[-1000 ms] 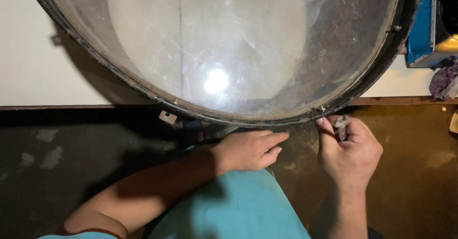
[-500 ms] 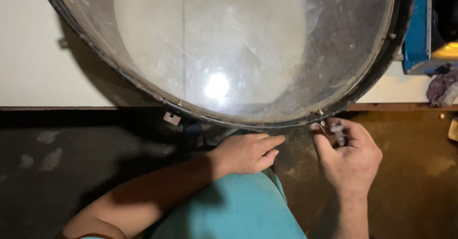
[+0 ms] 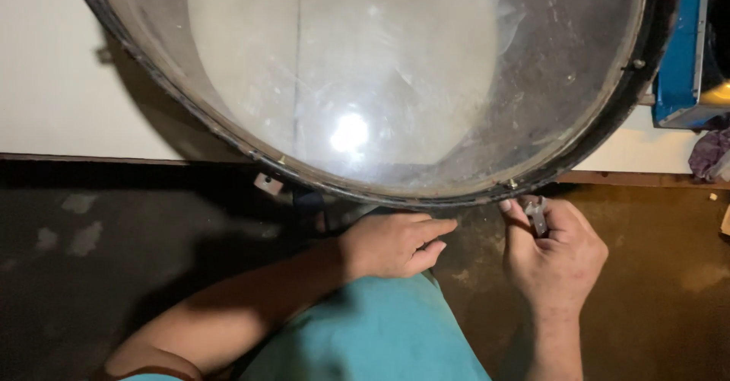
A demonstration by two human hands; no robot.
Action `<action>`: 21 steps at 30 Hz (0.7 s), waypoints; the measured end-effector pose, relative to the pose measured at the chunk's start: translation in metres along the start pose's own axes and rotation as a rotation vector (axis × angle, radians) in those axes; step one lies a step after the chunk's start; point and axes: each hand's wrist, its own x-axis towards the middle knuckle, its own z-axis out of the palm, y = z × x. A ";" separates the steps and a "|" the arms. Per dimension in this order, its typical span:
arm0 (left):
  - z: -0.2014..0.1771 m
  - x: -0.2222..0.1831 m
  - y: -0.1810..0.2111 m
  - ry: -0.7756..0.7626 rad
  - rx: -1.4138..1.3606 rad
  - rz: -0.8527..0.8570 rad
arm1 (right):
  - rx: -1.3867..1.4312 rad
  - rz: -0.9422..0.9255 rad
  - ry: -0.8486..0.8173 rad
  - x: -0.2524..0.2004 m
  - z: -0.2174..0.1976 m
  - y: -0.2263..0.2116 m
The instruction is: Adjusting the tension bolts on a drum using a wrench.
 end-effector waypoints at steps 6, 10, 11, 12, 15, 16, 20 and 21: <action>-0.032 0.010 0.040 -0.135 -0.078 0.049 | 0.177 0.139 -0.057 0.006 -0.010 0.001; -0.052 0.008 0.067 0.033 -0.196 0.138 | 0.202 0.043 -0.103 0.015 -0.010 0.008; -0.051 0.010 0.070 0.050 -0.187 0.133 | 0.209 0.025 -0.105 0.020 -0.016 0.014; -0.050 0.012 0.073 0.033 -0.198 0.139 | 0.226 -0.073 -0.191 0.025 -0.022 0.019; -0.056 0.025 0.091 -0.052 -0.208 0.011 | 0.301 -0.142 -0.410 0.053 -0.044 0.051; -0.059 0.031 0.099 -0.143 -0.217 -0.110 | 0.351 -0.087 -0.534 0.065 -0.052 0.064; -0.026 0.047 0.107 0.262 -0.033 -0.045 | 0.683 -0.034 -0.506 0.117 -0.063 0.116; -0.017 0.053 0.111 0.429 0.098 -0.041 | 0.670 -0.100 -0.422 0.132 -0.062 0.123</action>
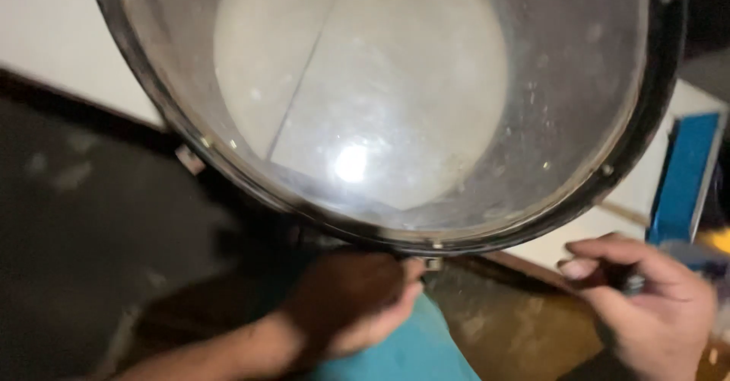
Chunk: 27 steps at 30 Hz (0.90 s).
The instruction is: Adjusting the tension bolts on a drum using a wrench.
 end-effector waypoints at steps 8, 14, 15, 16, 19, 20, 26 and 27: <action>0.073 0.020 0.047 0.465 0.527 -0.312 | -0.001 -0.359 -0.134 0.099 -0.046 0.041; 0.113 0.017 0.061 0.586 0.597 -0.463 | 0.077 -0.732 -0.195 0.165 -0.024 0.082; 0.115 0.019 0.064 0.647 0.570 -0.491 | 0.034 -0.824 -0.166 0.173 -0.019 0.086; 0.116 0.021 0.067 0.703 0.539 -0.517 | -0.008 -0.911 -0.136 0.180 -0.013 0.089; 0.128 0.026 0.067 0.885 0.470 -0.583 | -0.007 -1.028 -0.142 0.183 -0.007 0.084; 0.133 0.028 0.064 0.892 0.475 -0.594 | -0.001 -1.033 -0.154 0.183 -0.007 0.084; 0.149 0.038 0.065 1.147 0.408 -0.616 | -0.088 -1.040 -0.197 0.181 -0.009 0.086; 0.153 0.036 0.065 1.134 0.408 -0.576 | -0.093 -1.049 -0.203 0.182 -0.010 0.087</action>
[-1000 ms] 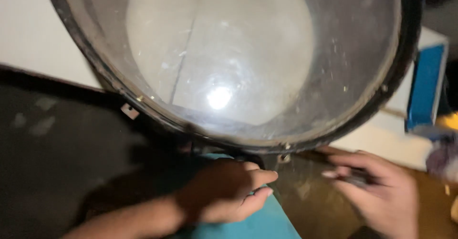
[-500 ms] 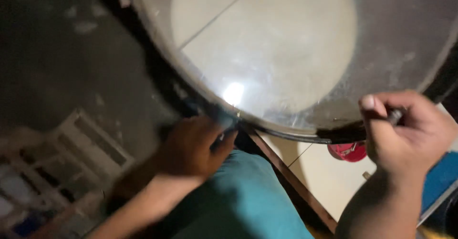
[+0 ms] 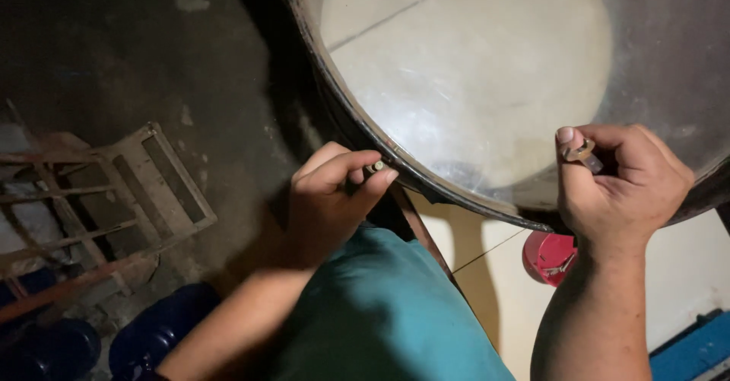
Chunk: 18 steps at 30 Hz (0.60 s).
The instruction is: Adjusting the tension bolts on a drum using a wrench.
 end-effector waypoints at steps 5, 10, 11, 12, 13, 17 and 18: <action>0.000 -0.006 0.005 -0.034 -0.052 0.007 | 0.039 0.022 -0.001 0.001 0.001 0.000; 0.012 -0.010 0.001 0.072 -0.015 -0.009 | 0.076 -0.092 -0.039 0.003 -0.001 0.000; 0.016 -0.011 0.001 0.077 -0.013 -0.005 | 0.078 -0.097 -0.035 0.001 0.000 0.003; 0.019 -0.013 0.002 0.119 -0.020 -0.008 | 0.059 -0.111 -0.031 0.000 0.001 0.005; 0.019 -0.013 0.002 0.162 -0.024 -0.012 | 0.044 -0.127 -0.027 0.001 0.002 0.005; 0.024 -0.022 -0.007 0.193 0.006 0.003 | 0.029 -0.129 -0.039 -0.002 0.004 0.009; 0.025 -0.027 -0.013 0.146 -0.028 -0.008 | 0.028 -0.129 -0.044 -0.002 0.004 0.008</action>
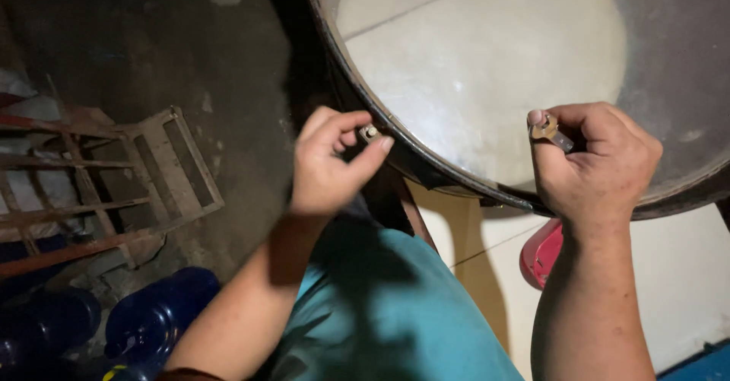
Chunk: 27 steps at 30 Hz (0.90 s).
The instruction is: Adjusting the tension bolts on a drum using a wrench.
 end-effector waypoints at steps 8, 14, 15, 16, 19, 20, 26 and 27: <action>0.002 -0.002 0.006 0.024 -0.019 0.085 | -0.012 -0.013 -0.006 -0.001 0.000 0.002; 0.004 0.003 0.004 0.041 0.056 0.013 | -0.023 -0.028 -0.021 0.001 0.002 0.005; 0.005 0.004 0.002 0.062 0.031 -0.044 | -0.032 -0.023 -0.033 0.000 0.001 0.005; 0.006 0.004 0.001 0.083 0.006 -0.101 | -0.042 -0.018 -0.045 -0.001 0.001 0.006; -0.003 0.005 0.004 -0.039 0.042 0.017 | -0.097 0.000 -0.066 -0.001 0.002 0.008; -0.001 0.006 0.003 -0.037 0.044 0.028 | -0.096 -0.002 -0.055 0.003 0.003 0.009; -0.001 0.001 0.004 -0.014 -0.028 0.041 | -0.077 -0.002 -0.018 -0.003 0.004 0.007; -0.002 0.002 0.004 -0.015 -0.016 0.026 | -0.071 -0.024 -0.007 -0.003 0.004 0.007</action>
